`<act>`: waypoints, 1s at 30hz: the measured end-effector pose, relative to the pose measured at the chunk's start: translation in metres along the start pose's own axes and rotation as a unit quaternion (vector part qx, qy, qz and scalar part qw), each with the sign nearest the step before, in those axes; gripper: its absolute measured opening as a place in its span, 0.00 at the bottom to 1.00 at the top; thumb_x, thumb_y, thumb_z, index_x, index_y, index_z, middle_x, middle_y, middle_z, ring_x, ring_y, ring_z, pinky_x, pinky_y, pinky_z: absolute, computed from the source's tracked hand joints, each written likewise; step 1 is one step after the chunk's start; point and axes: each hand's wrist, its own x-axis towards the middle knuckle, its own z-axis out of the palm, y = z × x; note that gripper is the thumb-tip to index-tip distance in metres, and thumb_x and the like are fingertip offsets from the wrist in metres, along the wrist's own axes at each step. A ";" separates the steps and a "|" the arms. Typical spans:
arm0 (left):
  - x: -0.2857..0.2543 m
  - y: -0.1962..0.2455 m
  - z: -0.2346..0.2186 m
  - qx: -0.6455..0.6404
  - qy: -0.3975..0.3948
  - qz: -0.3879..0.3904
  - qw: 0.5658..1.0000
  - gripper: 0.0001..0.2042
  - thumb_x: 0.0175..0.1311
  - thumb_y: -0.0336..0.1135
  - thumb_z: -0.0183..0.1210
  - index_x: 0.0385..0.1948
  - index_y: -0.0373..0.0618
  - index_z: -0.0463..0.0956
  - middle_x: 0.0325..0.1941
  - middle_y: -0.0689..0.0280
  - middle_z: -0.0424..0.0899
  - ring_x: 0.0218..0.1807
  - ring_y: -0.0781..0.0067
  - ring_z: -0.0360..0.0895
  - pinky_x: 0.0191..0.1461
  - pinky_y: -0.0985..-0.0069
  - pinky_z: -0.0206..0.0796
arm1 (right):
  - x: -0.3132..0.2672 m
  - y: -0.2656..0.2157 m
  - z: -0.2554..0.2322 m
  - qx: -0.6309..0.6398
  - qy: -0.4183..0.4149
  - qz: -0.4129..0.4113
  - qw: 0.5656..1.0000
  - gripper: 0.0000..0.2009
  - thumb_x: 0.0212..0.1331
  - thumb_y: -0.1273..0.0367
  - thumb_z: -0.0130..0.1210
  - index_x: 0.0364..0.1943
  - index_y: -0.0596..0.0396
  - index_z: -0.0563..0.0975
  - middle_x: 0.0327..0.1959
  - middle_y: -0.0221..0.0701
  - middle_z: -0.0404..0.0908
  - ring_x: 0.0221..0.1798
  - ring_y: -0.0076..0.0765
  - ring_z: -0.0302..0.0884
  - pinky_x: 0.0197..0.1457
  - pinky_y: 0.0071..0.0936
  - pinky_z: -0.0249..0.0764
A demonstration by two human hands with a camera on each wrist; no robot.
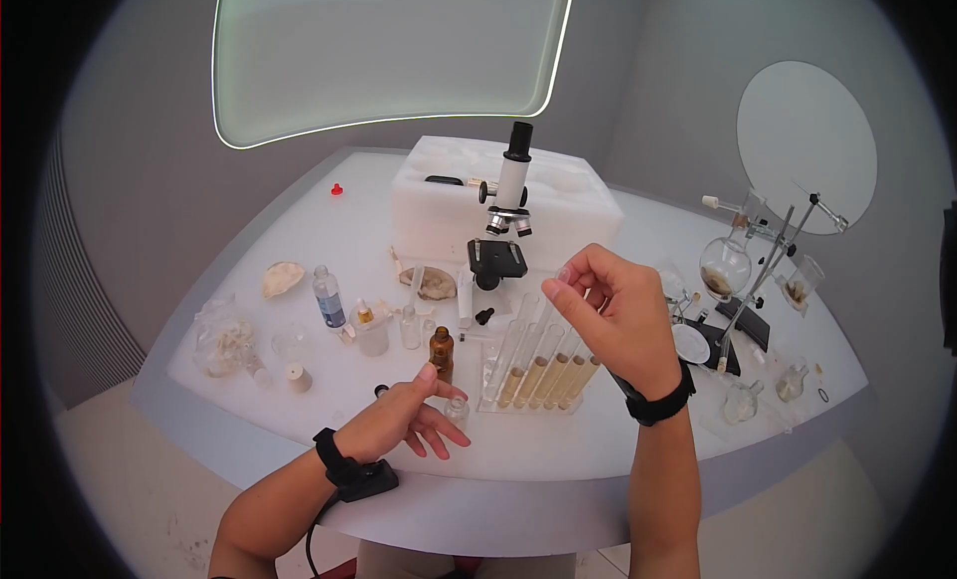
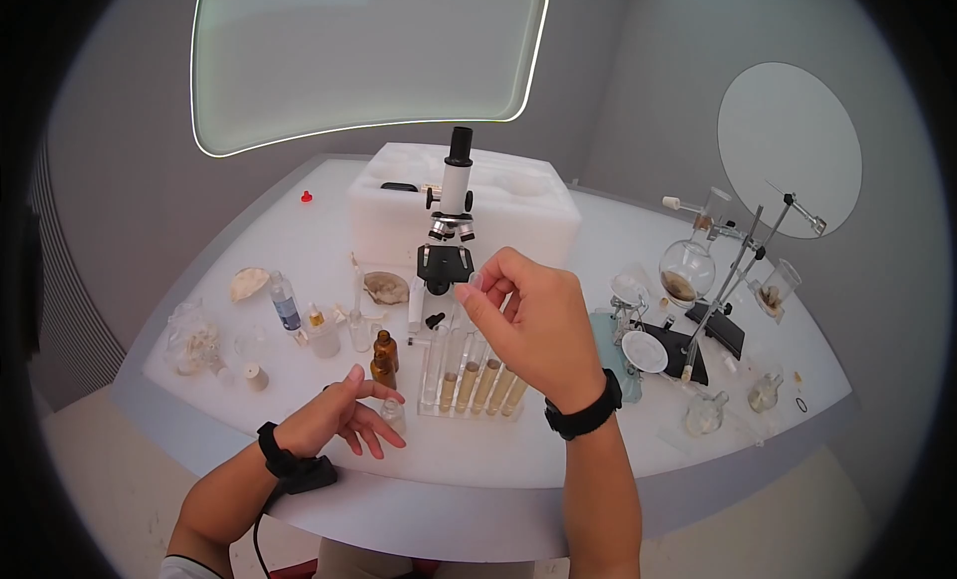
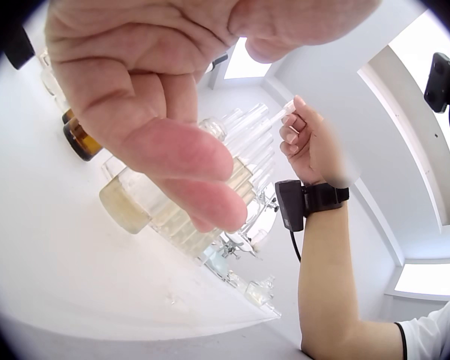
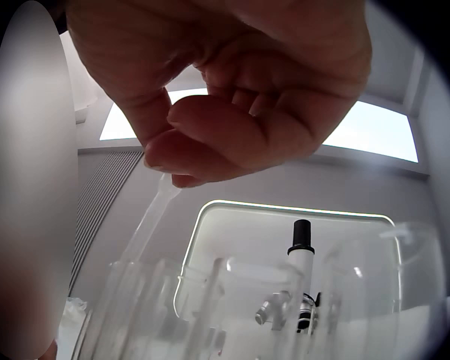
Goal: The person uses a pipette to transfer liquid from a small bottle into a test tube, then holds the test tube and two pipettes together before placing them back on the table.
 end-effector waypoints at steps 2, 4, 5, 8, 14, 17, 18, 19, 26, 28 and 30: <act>0.000 0.000 0.000 0.000 -0.001 -0.001 1.000 0.44 0.68 0.73 0.19 0.61 0.41 0.67 0.40 0.54 0.88 0.34 0.71 0.85 0.35 0.80 0.71 | 0.000 0.002 0.004 -0.014 0.002 -0.010 1.000 0.13 0.57 0.65 0.63 0.24 0.59 0.74 0.14 0.31 0.73 0.16 0.25 0.66 0.23 0.23 0.63; 0.000 0.000 0.000 0.001 -0.002 -0.002 1.000 0.44 0.68 0.73 0.19 0.61 0.41 0.67 0.40 0.54 0.88 0.34 0.71 0.85 0.35 0.80 0.71 | 0.000 0.002 0.005 -0.064 -0.026 -0.008 0.998 0.14 0.56 0.65 0.63 0.22 0.58 0.73 0.12 0.32 0.70 0.15 0.30 0.67 0.23 0.26 0.63; -0.001 0.001 0.000 0.000 -0.003 -0.002 1.000 0.44 0.68 0.73 0.19 0.61 0.41 0.67 0.40 0.54 0.88 0.34 0.71 0.85 0.35 0.80 0.71 | 0.000 0.002 0.007 -0.064 -0.027 -0.008 0.998 0.14 0.56 0.65 0.63 0.22 0.58 0.73 0.12 0.32 0.70 0.15 0.30 0.67 0.23 0.26 0.63; -0.001 0.001 0.000 -0.002 -0.003 -0.004 1.000 0.44 0.68 0.73 0.20 0.61 0.41 0.67 0.40 0.54 0.88 0.34 0.71 0.85 0.35 0.80 0.71 | -0.001 0.004 0.009 -0.076 -0.031 -0.016 0.997 0.15 0.56 0.65 0.62 0.20 0.58 0.71 0.11 0.33 0.69 0.15 0.35 0.67 0.23 0.28 0.63; 0.000 0.002 0.001 -0.001 -0.004 -0.007 1.000 0.43 0.68 0.73 0.19 0.61 0.41 0.67 0.40 0.54 0.88 0.34 0.71 0.85 0.35 0.80 0.71 | -0.001 0.001 0.013 -0.098 -0.049 -0.015 0.994 0.17 0.57 0.63 0.60 0.18 0.58 0.71 0.11 0.35 0.69 0.15 0.41 0.68 0.23 0.32 0.64; 0.000 0.001 0.001 0.000 -0.006 -0.007 1.000 0.43 0.68 0.72 0.19 0.61 0.41 0.66 0.40 0.54 0.88 0.34 0.71 0.85 0.35 0.80 0.71 | -0.001 0.004 0.014 -0.106 -0.049 -0.026 0.993 0.16 0.58 0.64 0.60 0.18 0.58 0.71 0.11 0.36 0.69 0.16 0.43 0.68 0.24 0.34 0.64; 0.000 0.001 0.000 -0.001 -0.007 -0.005 1.000 0.44 0.68 0.72 0.19 0.61 0.41 0.66 0.40 0.54 0.88 0.34 0.71 0.85 0.35 0.80 0.71 | -0.001 0.004 0.014 -0.109 -0.051 -0.031 0.992 0.16 0.58 0.65 0.59 0.18 0.57 0.71 0.11 0.36 0.69 0.16 0.44 0.68 0.24 0.35 0.64; 0.000 0.001 0.000 0.000 -0.007 -0.005 1.000 0.44 0.68 0.72 0.19 0.61 0.41 0.66 0.40 0.54 0.88 0.34 0.71 0.85 0.35 0.80 0.71 | -0.001 0.004 0.014 -0.111 -0.052 -0.036 0.992 0.15 0.59 0.65 0.58 0.18 0.57 0.71 0.11 0.36 0.69 0.16 0.45 0.68 0.24 0.36 0.63; 0.000 0.001 0.001 0.002 -0.005 -0.005 1.000 0.44 0.68 0.73 0.19 0.61 0.41 0.67 0.40 0.54 0.88 0.34 0.71 0.85 0.35 0.80 0.72 | -0.001 0.004 0.014 -0.116 -0.059 -0.053 0.990 0.14 0.59 0.67 0.57 0.18 0.57 0.71 0.12 0.36 0.69 0.16 0.45 0.67 0.24 0.37 0.63; 0.000 0.001 0.001 0.003 -0.005 -0.006 1.000 0.44 0.68 0.73 0.19 0.61 0.41 0.67 0.40 0.54 0.88 0.34 0.71 0.85 0.35 0.79 0.72 | -0.002 0.003 0.013 -0.110 -0.059 -0.043 0.991 0.15 0.59 0.66 0.57 0.18 0.57 0.71 0.12 0.36 0.69 0.16 0.45 0.68 0.24 0.36 0.63; 0.000 0.002 0.001 0.002 -0.004 -0.006 1.000 0.44 0.68 0.72 0.19 0.61 0.42 0.67 0.40 0.54 0.88 0.34 0.70 0.85 0.34 0.79 0.72 | -0.001 0.007 0.015 -0.099 -0.052 -0.051 0.992 0.16 0.59 0.67 0.59 0.18 0.59 0.70 0.11 0.33 0.67 0.15 0.36 0.62 0.22 0.31 0.59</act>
